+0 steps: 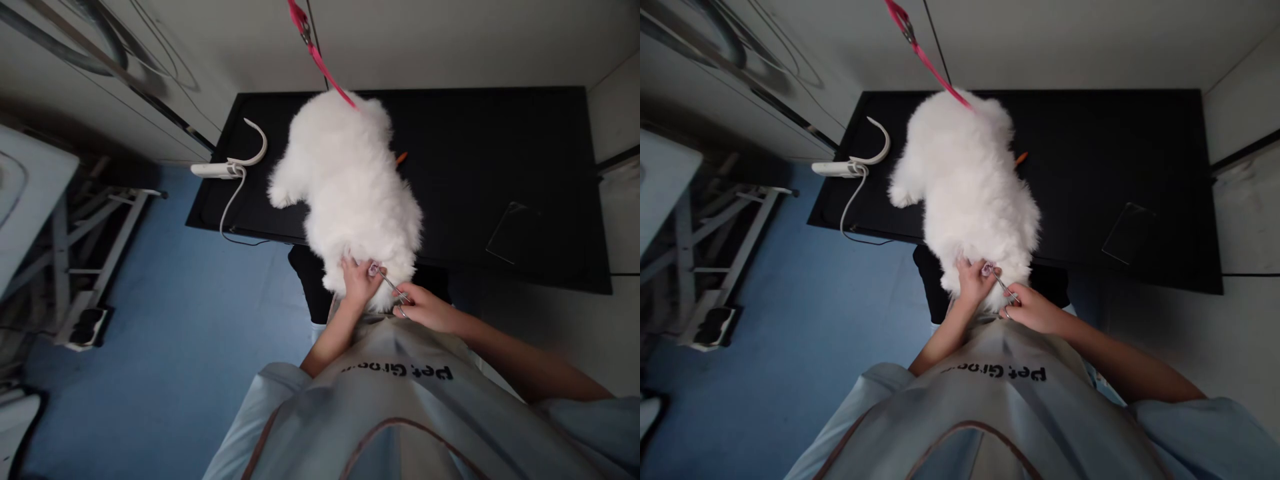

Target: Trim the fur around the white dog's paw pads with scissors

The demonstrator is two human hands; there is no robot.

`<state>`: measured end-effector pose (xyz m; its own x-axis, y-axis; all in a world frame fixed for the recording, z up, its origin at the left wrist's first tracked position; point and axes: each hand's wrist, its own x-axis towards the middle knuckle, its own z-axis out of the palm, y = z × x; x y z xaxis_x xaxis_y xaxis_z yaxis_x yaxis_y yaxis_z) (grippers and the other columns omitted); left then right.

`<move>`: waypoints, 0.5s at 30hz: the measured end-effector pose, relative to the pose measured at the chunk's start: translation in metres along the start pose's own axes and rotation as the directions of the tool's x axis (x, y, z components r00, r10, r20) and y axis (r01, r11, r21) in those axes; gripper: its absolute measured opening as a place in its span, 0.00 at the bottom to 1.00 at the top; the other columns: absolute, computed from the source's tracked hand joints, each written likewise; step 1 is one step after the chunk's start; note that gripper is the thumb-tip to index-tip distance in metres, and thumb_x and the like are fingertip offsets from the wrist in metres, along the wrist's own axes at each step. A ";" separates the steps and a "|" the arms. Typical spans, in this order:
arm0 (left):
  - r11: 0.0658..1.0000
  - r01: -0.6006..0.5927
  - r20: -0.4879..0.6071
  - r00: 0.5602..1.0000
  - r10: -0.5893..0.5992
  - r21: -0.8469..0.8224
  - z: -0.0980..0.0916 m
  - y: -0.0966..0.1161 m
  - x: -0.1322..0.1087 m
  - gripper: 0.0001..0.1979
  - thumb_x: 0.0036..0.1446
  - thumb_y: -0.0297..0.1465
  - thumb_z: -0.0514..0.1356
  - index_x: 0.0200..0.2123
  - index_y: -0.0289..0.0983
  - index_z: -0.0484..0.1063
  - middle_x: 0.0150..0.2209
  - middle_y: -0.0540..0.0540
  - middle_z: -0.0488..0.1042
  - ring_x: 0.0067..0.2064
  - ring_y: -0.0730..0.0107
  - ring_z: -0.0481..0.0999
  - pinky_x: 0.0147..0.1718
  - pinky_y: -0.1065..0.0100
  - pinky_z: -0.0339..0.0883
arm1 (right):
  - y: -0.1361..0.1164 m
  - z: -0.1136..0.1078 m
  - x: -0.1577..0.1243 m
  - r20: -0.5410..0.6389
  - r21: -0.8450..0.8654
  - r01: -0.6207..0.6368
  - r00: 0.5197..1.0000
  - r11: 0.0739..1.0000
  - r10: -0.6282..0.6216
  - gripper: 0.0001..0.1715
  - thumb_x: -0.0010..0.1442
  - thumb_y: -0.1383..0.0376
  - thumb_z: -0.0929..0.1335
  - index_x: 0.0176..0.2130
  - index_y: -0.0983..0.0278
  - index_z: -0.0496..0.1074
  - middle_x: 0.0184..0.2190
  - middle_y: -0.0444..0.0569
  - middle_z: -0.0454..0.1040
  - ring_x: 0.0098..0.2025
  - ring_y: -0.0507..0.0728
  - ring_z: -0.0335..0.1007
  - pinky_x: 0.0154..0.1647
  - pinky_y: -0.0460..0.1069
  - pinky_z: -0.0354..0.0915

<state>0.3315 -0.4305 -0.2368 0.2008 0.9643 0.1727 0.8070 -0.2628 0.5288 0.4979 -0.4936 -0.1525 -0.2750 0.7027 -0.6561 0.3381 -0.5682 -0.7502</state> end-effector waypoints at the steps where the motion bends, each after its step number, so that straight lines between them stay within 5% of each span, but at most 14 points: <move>1: 1.000 0.006 -0.002 1.000 -0.006 -0.002 -0.001 0.001 0.001 0.14 0.53 0.42 0.63 0.32 0.36 0.76 0.43 0.38 0.67 0.52 0.50 0.64 0.54 0.50 0.57 | -0.002 0.000 -0.001 -0.001 -0.044 0.009 1.000 0.999 -0.009 0.16 0.50 0.62 0.69 0.40 0.62 0.66 0.20 0.38 0.64 0.22 0.50 0.56 0.24 0.47 0.51; 10: 1.000 0.010 -0.014 1.000 -0.010 -0.002 -0.013 0.024 0.015 0.13 0.51 0.40 0.65 0.38 0.40 0.79 0.44 0.38 0.66 0.52 0.49 0.64 0.55 0.50 0.57 | -0.015 -0.015 -0.002 -0.043 -0.173 -0.001 0.999 0.985 -0.007 0.18 0.50 0.60 0.69 0.40 0.63 0.65 0.19 0.38 0.64 0.22 0.51 0.56 0.24 0.46 0.51; 15: 0.999 -0.006 -0.027 1.000 0.007 0.033 -0.015 0.019 0.010 0.12 0.51 0.40 0.65 0.35 0.39 0.79 0.46 0.37 0.66 0.57 0.46 0.61 0.57 0.49 0.56 | -0.023 -0.024 -0.003 0.010 -0.171 -0.009 1.000 0.985 0.011 0.15 0.47 0.62 0.69 0.37 0.63 0.66 0.20 0.38 0.64 0.23 0.51 0.57 0.25 0.46 0.52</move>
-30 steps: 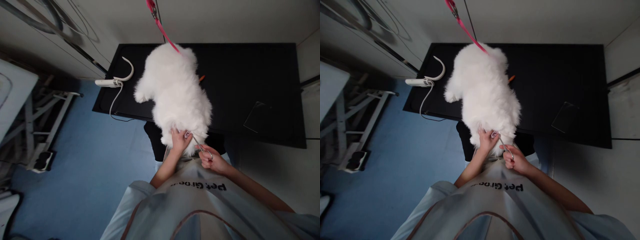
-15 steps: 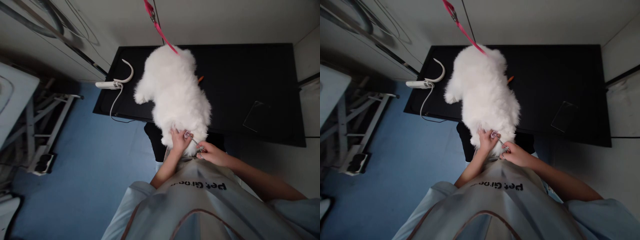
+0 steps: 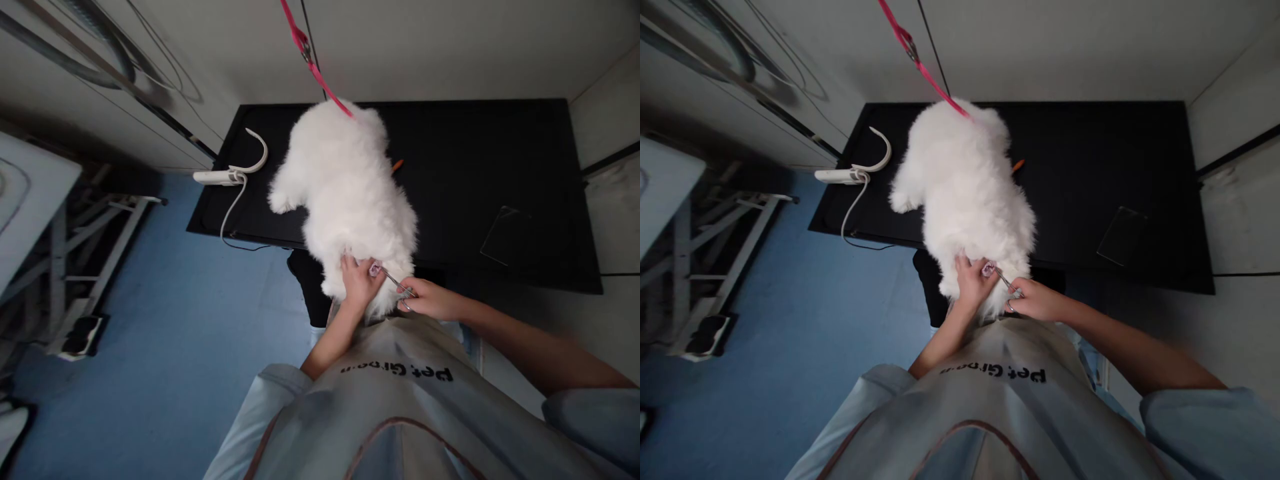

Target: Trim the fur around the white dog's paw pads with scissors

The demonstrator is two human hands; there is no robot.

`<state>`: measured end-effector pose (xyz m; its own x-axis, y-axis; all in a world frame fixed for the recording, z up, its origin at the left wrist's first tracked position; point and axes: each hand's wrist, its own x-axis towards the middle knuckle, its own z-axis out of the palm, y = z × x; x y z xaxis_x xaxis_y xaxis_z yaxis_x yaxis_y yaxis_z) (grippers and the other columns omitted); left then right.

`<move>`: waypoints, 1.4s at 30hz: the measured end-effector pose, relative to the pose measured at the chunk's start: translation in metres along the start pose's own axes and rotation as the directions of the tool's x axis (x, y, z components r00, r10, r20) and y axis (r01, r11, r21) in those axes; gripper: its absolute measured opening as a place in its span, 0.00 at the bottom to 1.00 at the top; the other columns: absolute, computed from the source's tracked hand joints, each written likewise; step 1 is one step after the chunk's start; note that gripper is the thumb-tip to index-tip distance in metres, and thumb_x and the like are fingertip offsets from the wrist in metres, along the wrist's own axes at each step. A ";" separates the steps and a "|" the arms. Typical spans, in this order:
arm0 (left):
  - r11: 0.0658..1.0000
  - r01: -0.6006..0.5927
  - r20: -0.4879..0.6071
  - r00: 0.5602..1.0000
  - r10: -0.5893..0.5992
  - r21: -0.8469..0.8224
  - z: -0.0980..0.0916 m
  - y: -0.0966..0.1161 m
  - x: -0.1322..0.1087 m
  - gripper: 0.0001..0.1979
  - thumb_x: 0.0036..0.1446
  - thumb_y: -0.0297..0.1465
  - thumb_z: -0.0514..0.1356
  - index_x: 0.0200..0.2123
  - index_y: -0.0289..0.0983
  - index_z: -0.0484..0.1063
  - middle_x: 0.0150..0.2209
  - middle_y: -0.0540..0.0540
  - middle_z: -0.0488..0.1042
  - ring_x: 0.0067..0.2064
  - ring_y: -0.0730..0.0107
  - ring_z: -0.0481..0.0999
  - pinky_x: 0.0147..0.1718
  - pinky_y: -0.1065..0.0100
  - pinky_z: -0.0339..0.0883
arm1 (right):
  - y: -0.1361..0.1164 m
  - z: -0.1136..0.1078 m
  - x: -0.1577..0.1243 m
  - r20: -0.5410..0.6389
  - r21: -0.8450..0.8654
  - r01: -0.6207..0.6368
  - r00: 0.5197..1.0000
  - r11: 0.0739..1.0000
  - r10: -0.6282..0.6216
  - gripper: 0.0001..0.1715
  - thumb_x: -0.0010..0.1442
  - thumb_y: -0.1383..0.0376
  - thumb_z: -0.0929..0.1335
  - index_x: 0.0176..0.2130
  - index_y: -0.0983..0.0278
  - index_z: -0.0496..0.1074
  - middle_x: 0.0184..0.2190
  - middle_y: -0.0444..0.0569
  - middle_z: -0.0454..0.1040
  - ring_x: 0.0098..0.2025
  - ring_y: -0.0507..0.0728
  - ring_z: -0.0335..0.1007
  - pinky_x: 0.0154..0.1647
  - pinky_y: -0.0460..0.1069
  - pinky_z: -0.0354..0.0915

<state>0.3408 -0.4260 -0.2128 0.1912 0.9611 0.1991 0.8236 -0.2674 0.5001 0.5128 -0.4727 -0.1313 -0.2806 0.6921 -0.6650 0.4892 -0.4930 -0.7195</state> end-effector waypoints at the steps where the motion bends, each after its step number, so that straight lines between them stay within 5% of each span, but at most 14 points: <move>1: 1.000 -0.002 0.001 1.000 0.002 0.007 0.001 -0.002 -0.001 0.12 0.51 0.40 0.65 0.35 0.39 0.78 0.46 0.37 0.66 0.57 0.46 0.61 0.57 0.48 0.56 | 0.000 0.000 -0.001 0.004 -0.001 0.002 1.000 1.000 -0.002 0.15 0.47 0.62 0.69 0.37 0.63 0.66 0.20 0.38 0.63 0.23 0.51 0.57 0.25 0.46 0.52; 11: 0.998 -0.034 0.019 0.999 0.033 0.047 0.008 -0.008 -0.004 0.10 0.50 0.38 0.66 0.34 0.39 0.77 0.44 0.38 0.69 0.56 0.47 0.64 0.59 0.47 0.53 | 0.001 0.003 0.011 0.012 -0.001 0.012 1.000 1.000 -0.012 0.15 0.46 0.62 0.70 0.35 0.64 0.68 0.20 0.39 0.65 0.23 0.50 0.58 0.23 0.45 0.51; 16: 0.998 -0.030 -0.009 1.000 0.030 0.054 0.013 -0.016 -0.007 0.11 0.50 0.39 0.66 0.32 0.38 0.76 0.48 0.36 0.67 0.57 0.47 0.63 0.59 0.48 0.53 | -0.004 0.006 0.016 0.126 0.168 -0.136 0.985 0.976 0.116 0.20 0.49 0.62 0.68 0.43 0.64 0.65 0.14 0.31 0.54 0.15 0.47 0.47 0.17 0.45 0.44; 20: 0.999 -0.012 0.011 1.000 0.012 0.044 0.014 -0.018 -0.006 0.10 0.51 0.39 0.64 0.29 0.37 0.75 0.47 0.36 0.67 0.56 0.48 0.64 0.56 0.51 0.57 | -0.006 0.011 0.005 0.202 0.276 -0.148 0.975 0.950 0.093 0.24 0.49 0.62 0.68 0.46 0.64 0.63 0.15 0.31 0.55 0.14 0.45 0.46 0.16 0.44 0.43; 31: 1.000 0.002 0.050 0.999 -0.003 0.022 0.006 -0.011 -0.004 0.13 0.49 0.39 0.66 0.36 0.39 0.78 0.51 0.36 0.66 0.59 0.44 0.61 0.57 0.47 0.57 | -0.012 0.006 0.014 0.164 0.296 -0.229 0.969 0.927 0.187 0.17 0.50 0.62 0.67 0.41 0.61 0.62 0.15 0.32 0.54 0.13 0.45 0.42 0.16 0.43 0.39; 38: 1.000 -0.001 0.067 0.998 0.000 0.011 -0.003 -0.004 0.004 0.12 0.49 0.38 0.66 0.37 0.39 0.78 0.52 0.36 0.66 0.59 0.44 0.61 0.57 0.49 0.57 | -0.016 0.002 -0.005 0.220 0.298 -0.200 0.966 0.933 0.137 0.24 0.49 0.63 0.68 0.46 0.62 0.62 0.16 0.31 0.55 0.14 0.45 0.42 0.16 0.44 0.41; 42: 0.999 0.036 0.092 0.995 -0.037 0.016 -0.011 -0.002 0.010 0.14 0.47 0.39 0.67 0.37 0.40 0.79 0.50 0.36 0.68 0.57 0.44 0.63 0.56 0.48 0.59 | -0.001 0.002 -0.011 0.166 0.301 -0.035 0.986 0.953 -0.017 0.24 0.47 0.62 0.70 0.43 0.62 0.62 0.22 0.36 0.63 0.18 0.47 0.56 0.20 0.44 0.51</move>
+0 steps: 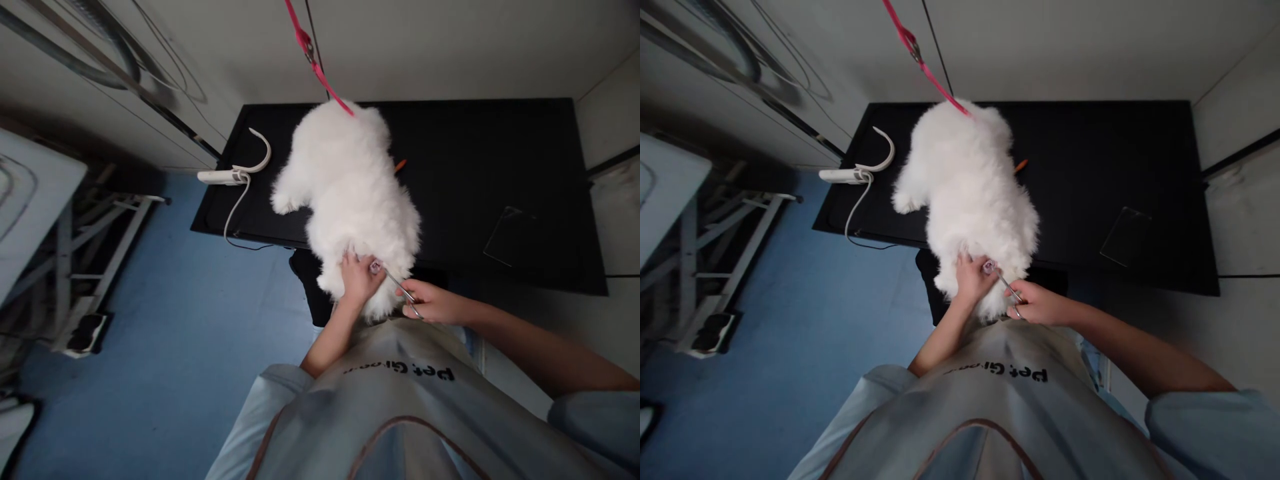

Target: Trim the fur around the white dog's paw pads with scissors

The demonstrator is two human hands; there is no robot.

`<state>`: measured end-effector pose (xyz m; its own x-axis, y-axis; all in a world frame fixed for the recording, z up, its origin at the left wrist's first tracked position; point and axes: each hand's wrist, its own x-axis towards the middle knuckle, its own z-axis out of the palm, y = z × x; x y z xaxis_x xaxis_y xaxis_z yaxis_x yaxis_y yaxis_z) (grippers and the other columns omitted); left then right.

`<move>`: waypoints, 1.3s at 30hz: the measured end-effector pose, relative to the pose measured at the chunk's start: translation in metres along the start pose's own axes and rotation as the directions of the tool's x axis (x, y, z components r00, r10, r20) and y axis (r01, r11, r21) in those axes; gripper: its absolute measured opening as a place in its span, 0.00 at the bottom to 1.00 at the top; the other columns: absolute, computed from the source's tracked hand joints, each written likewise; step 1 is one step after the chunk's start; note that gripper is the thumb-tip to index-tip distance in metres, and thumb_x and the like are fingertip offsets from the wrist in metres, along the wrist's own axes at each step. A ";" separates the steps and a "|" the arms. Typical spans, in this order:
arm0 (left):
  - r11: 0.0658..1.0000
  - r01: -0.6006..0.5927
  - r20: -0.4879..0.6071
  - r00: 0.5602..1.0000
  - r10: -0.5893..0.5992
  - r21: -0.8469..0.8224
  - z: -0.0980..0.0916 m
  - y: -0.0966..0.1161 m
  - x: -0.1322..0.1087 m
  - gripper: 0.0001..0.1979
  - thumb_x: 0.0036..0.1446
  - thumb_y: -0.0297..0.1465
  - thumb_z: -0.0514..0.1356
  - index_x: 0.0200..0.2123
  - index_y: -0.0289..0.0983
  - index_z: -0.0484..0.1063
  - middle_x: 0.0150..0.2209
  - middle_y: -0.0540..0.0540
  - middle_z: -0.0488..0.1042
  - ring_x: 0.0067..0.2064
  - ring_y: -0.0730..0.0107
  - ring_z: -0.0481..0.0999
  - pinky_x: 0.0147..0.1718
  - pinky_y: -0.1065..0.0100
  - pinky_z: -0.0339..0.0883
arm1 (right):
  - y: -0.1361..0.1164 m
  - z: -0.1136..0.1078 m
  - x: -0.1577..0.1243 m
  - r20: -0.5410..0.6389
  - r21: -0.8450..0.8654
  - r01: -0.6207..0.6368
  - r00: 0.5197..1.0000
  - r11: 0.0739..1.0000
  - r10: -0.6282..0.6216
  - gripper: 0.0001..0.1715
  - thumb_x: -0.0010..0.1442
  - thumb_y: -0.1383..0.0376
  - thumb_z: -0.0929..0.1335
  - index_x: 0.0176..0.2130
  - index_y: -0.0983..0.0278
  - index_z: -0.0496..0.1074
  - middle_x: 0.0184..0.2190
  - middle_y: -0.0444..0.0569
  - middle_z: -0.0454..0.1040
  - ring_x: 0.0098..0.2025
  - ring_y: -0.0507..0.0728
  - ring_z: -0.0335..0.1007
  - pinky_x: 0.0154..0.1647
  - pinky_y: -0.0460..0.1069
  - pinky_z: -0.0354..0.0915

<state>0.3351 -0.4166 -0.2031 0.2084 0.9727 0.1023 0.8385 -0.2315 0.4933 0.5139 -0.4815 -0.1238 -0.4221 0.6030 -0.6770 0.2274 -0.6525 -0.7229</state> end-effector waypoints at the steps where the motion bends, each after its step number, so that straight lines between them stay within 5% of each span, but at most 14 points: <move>1: 1.000 0.002 0.011 1.000 -0.002 0.001 -0.002 0.000 0.001 0.14 0.47 0.40 0.68 0.37 0.40 0.79 0.49 0.36 0.68 0.57 0.44 0.63 0.56 0.48 0.59 | 0.005 -0.001 0.001 -0.029 0.011 0.060 0.998 0.998 -0.060 0.24 0.45 0.62 0.71 0.42 0.61 0.61 0.25 0.39 0.67 0.23 0.49 0.63 0.24 0.45 0.56; 3: 1.000 -0.001 0.038 0.999 0.000 0.006 -0.007 0.000 0.003 0.14 0.46 0.40 0.68 0.37 0.41 0.79 0.49 0.37 0.68 0.56 0.44 0.64 0.55 0.48 0.60 | 0.012 -0.004 0.007 -0.107 0.044 0.185 0.978 0.982 -0.179 0.25 0.43 0.62 0.72 0.41 0.60 0.61 0.37 0.47 0.72 0.38 0.56 0.72 0.36 0.49 0.64; 6: 1.000 -0.011 0.075 0.997 0.009 0.022 -0.011 -0.001 0.006 0.15 0.45 0.40 0.69 0.38 0.42 0.79 0.51 0.37 0.67 0.57 0.42 0.63 0.54 0.47 0.60 | 0.015 -0.004 0.024 -0.168 0.087 0.322 0.937 0.943 -0.305 0.26 0.42 0.63 0.72 0.42 0.59 0.62 0.48 0.52 0.71 0.54 0.61 0.68 0.50 0.54 0.63; 10: 0.998 -0.040 0.086 0.996 0.037 0.037 -0.013 -0.006 0.006 0.17 0.46 0.40 0.69 0.40 0.42 0.78 0.55 0.36 0.64 0.59 0.41 0.60 0.55 0.47 0.59 | 0.008 0.003 0.051 -0.320 0.058 0.375 0.885 0.925 -0.339 0.19 0.42 0.63 0.71 0.33 0.59 0.60 0.34 0.47 0.74 0.45 0.62 0.72 0.46 0.55 0.64; 14: 0.995 -0.093 0.071 0.993 0.091 0.023 -0.013 -0.014 0.003 0.18 0.48 0.44 0.67 0.41 0.41 0.78 0.50 0.37 0.65 0.57 0.44 0.62 0.55 0.49 0.59 | 0.004 0.008 0.068 -0.407 -0.110 0.431 0.803 0.896 -0.436 0.10 0.46 0.62 0.67 0.29 0.60 0.62 0.32 0.46 0.73 0.39 0.58 0.71 0.42 0.51 0.64; 19: 0.987 -0.158 0.061 0.986 0.156 0.021 -0.011 -0.018 0.002 0.18 0.48 0.45 0.66 0.38 0.40 0.78 0.47 0.38 0.65 0.55 0.47 0.62 0.56 0.49 0.58 | 0.007 0.009 0.084 -0.507 -0.433 0.269 0.717 0.860 -0.479 0.12 0.52 0.56 0.68 0.29 0.62 0.67 0.23 0.44 0.69 0.28 0.55 0.66 0.34 0.49 0.62; 26: 0.984 -0.176 0.077 0.982 0.173 0.039 -0.007 -0.017 0.005 0.17 0.48 0.46 0.66 0.35 0.39 0.77 0.49 0.37 0.64 0.56 0.47 0.62 0.57 0.50 0.57 | 0.008 -0.002 0.103 -0.459 -0.596 0.096 0.774 0.797 -0.437 0.07 0.58 0.63 0.66 0.34 0.64 0.72 0.33 0.53 0.76 0.37 0.59 0.71 0.40 0.51 0.63; 39: 0.991 -0.125 0.100 0.986 0.130 -0.049 -0.006 -0.031 0.003 0.19 0.48 0.47 0.66 0.35 0.38 0.78 0.42 0.39 0.68 0.54 0.50 0.64 0.56 0.51 0.57 | 0.012 -0.008 0.106 -0.372 -0.609 0.164 0.806 0.776 -0.461 0.09 0.57 0.61 0.66 0.32 0.64 0.71 0.28 0.49 0.74 0.33 0.57 0.69 0.37 0.49 0.61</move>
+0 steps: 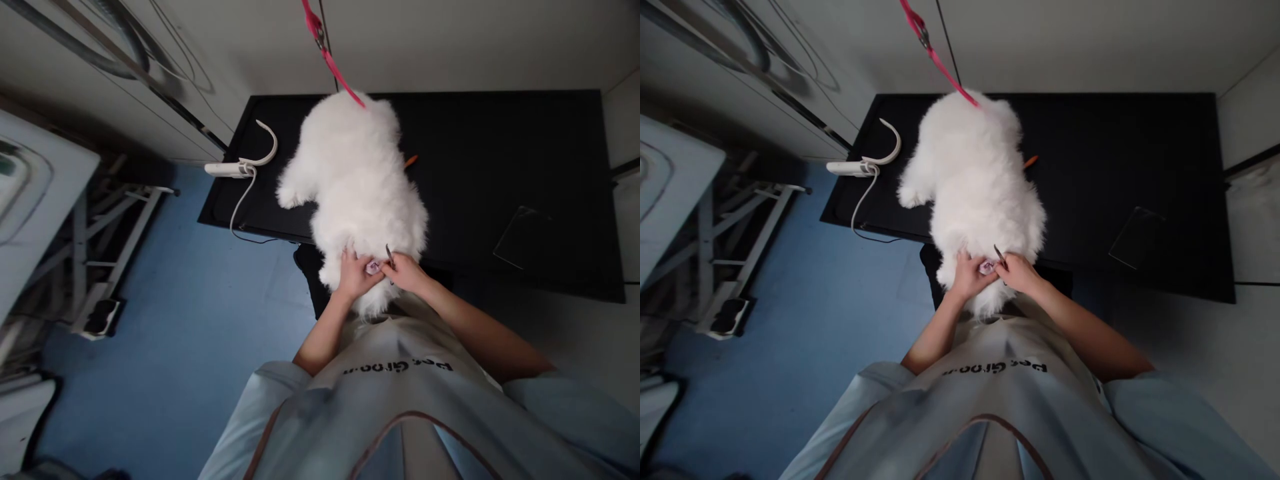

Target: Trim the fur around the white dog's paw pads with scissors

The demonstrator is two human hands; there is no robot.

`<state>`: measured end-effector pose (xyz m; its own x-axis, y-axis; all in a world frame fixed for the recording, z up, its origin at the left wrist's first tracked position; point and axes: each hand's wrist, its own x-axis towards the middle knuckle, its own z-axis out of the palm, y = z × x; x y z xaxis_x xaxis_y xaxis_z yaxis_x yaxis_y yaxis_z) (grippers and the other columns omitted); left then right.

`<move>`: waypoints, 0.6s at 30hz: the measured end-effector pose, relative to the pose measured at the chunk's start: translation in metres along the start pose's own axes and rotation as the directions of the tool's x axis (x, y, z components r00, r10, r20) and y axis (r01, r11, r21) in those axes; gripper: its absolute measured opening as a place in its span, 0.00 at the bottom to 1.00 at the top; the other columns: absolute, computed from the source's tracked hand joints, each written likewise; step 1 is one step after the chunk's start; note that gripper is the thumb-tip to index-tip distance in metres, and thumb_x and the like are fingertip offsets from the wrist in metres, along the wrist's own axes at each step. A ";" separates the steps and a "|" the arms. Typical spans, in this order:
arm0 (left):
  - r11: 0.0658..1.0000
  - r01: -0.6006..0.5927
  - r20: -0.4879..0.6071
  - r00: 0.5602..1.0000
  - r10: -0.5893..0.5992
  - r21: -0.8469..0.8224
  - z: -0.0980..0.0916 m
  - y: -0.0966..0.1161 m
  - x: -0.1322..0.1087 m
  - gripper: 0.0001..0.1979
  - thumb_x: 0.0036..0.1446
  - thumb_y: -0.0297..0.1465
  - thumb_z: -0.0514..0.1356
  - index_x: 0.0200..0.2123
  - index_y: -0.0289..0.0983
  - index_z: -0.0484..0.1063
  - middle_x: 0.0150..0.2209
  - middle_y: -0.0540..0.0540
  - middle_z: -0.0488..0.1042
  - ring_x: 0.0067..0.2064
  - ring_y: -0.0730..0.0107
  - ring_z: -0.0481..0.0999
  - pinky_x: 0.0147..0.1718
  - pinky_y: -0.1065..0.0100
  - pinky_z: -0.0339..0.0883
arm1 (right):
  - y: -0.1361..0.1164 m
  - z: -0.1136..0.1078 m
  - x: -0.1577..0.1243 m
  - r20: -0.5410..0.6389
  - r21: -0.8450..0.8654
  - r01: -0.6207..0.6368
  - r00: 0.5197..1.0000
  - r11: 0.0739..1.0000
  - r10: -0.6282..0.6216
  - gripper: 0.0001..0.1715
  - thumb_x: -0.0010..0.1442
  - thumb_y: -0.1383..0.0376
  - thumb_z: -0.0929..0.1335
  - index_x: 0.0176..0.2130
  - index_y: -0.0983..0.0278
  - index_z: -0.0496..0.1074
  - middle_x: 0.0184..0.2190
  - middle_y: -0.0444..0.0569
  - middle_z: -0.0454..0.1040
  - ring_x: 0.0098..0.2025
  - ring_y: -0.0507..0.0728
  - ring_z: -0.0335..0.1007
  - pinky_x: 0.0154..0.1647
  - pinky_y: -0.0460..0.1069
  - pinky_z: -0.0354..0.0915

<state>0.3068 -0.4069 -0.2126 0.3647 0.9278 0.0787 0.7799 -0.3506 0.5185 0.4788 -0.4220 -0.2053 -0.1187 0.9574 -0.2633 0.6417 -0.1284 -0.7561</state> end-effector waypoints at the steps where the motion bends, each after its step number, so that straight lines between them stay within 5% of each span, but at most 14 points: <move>1: 1.000 0.000 0.002 1.000 0.000 -0.004 0.000 -0.001 -0.001 0.19 0.49 0.48 0.66 0.34 0.38 0.78 0.42 0.39 0.68 0.53 0.50 0.64 0.56 0.52 0.57 | -0.001 0.000 0.000 0.008 -0.003 0.006 1.000 1.000 -0.006 0.08 0.57 0.62 0.66 0.31 0.64 0.71 0.27 0.49 0.73 0.32 0.57 0.68 0.37 0.49 0.61; 8: 0.998 0.031 0.001 1.000 -0.031 -0.046 -0.002 -0.002 -0.004 0.19 0.50 0.48 0.65 0.30 0.37 0.77 0.38 0.41 0.69 0.50 0.54 0.66 0.54 0.54 0.59 | 0.004 -0.002 -0.009 0.014 0.076 -0.005 1.000 0.997 0.004 0.10 0.58 0.63 0.61 0.30 0.63 0.68 0.29 0.48 0.73 0.32 0.56 0.68 0.37 0.49 0.61; 13: 0.995 0.094 -0.073 0.993 -0.097 -0.044 0.005 0.007 -0.005 0.15 0.51 0.43 0.66 0.28 0.36 0.76 0.34 0.42 0.67 0.47 0.54 0.67 0.51 0.55 0.62 | 0.017 -0.016 -0.046 0.027 0.157 -0.174 0.985 0.972 0.171 0.13 0.59 0.58 0.63 0.40 0.63 0.69 0.32 0.47 0.72 0.35 0.57 0.69 0.39 0.51 0.63; 18: 0.993 0.118 -0.060 0.991 -0.119 -0.021 0.009 0.013 -0.006 0.14 0.51 0.42 0.66 0.27 0.36 0.74 0.35 0.41 0.69 0.50 0.51 0.68 0.53 0.51 0.60 | 0.009 -0.029 -0.094 0.199 0.304 -0.147 0.976 0.941 0.088 0.42 0.53 0.67 0.66 0.65 0.60 0.53 0.40 0.48 0.74 0.31 0.52 0.69 0.35 0.48 0.64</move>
<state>0.3194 -0.4177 -0.2140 0.2381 0.9689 0.0669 0.8067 -0.2357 0.5420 0.5176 -0.5053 -0.1698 -0.2102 0.8717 -0.4426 0.3915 -0.3397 -0.8552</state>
